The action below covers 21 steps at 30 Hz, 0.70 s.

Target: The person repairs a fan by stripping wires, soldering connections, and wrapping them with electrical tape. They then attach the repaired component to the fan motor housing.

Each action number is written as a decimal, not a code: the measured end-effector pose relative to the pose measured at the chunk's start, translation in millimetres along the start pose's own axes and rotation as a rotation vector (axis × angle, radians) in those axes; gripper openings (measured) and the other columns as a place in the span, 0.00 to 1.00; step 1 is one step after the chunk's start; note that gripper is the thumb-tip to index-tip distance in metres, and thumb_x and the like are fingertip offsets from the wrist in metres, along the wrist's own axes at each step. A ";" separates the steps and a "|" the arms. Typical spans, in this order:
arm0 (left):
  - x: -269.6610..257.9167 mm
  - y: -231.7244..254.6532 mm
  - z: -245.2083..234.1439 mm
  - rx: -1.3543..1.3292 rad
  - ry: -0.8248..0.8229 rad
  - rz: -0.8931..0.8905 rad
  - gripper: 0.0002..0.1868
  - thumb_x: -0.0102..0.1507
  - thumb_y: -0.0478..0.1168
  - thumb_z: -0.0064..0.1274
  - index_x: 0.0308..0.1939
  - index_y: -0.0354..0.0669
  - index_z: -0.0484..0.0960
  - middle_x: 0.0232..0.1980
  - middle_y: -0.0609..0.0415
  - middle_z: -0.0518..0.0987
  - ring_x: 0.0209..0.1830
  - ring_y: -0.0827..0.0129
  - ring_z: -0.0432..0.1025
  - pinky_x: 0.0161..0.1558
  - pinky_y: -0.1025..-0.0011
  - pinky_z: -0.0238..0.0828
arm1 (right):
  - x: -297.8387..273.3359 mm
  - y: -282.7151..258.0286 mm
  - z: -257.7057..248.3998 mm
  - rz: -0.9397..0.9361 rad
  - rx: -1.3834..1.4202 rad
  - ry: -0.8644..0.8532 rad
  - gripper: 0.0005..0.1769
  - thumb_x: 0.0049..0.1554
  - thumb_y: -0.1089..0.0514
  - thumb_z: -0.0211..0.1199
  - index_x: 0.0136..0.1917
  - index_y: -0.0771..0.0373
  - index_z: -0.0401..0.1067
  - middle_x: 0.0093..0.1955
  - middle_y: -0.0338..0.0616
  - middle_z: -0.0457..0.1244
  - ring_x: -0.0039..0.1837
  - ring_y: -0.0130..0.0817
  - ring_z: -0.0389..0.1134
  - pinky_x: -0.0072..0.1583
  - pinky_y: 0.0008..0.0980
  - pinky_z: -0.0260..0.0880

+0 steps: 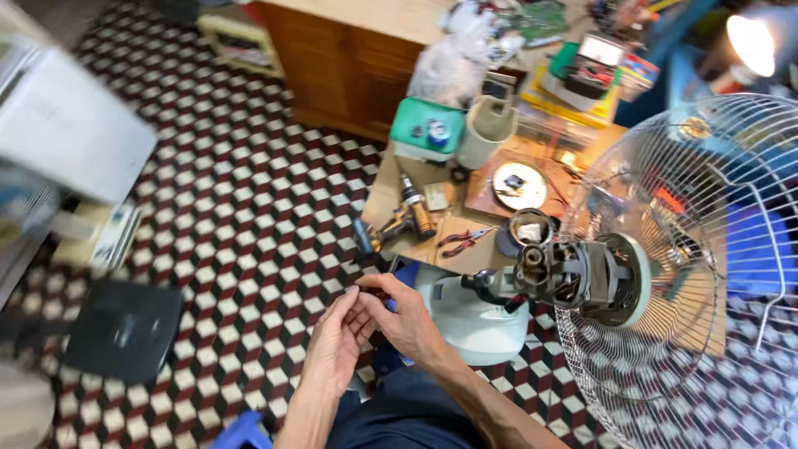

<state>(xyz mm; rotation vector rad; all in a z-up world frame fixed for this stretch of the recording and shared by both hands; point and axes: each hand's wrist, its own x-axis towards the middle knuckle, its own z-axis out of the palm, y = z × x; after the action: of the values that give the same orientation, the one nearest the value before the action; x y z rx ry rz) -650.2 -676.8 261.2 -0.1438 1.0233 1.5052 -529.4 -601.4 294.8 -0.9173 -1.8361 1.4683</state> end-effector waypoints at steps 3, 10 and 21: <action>40.4 23.4 14.9 0.098 -0.052 -0.145 0.12 0.66 0.45 0.53 0.45 0.41 0.83 0.38 0.57 0.82 0.41 0.71 0.77 0.46 0.69 0.74 | 26.1 7.1 -7.1 0.018 -0.028 0.141 0.12 0.60 0.62 0.63 0.58 0.68 0.73 0.51 0.45 0.70 0.53 0.30 0.72 0.55 0.28 0.72; 142.1 78.8 34.9 0.228 -0.292 -0.503 0.10 0.65 0.45 0.57 0.46 0.44 0.83 0.41 0.59 0.83 0.40 0.74 0.76 0.44 0.73 0.73 | 89.9 37.8 4.0 0.187 0.007 0.436 0.12 0.60 0.63 0.63 0.57 0.68 0.74 0.51 0.44 0.71 0.53 0.28 0.72 0.56 0.28 0.72; 275.1 183.4 85.8 0.708 -0.545 -0.754 0.13 0.64 0.47 0.55 0.46 0.45 0.83 0.42 0.59 0.83 0.45 0.72 0.76 0.49 0.71 0.71 | 211.4 21.5 65.7 0.328 -0.075 0.962 0.13 0.60 0.62 0.62 0.58 0.66 0.73 0.49 0.44 0.71 0.52 0.29 0.73 0.54 0.28 0.73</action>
<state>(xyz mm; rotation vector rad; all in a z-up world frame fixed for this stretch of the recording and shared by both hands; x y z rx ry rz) -834.4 -390.5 233.2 0.3387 0.8524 0.4055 -700.9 -462.2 268.5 -1.6488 -1.0482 0.8455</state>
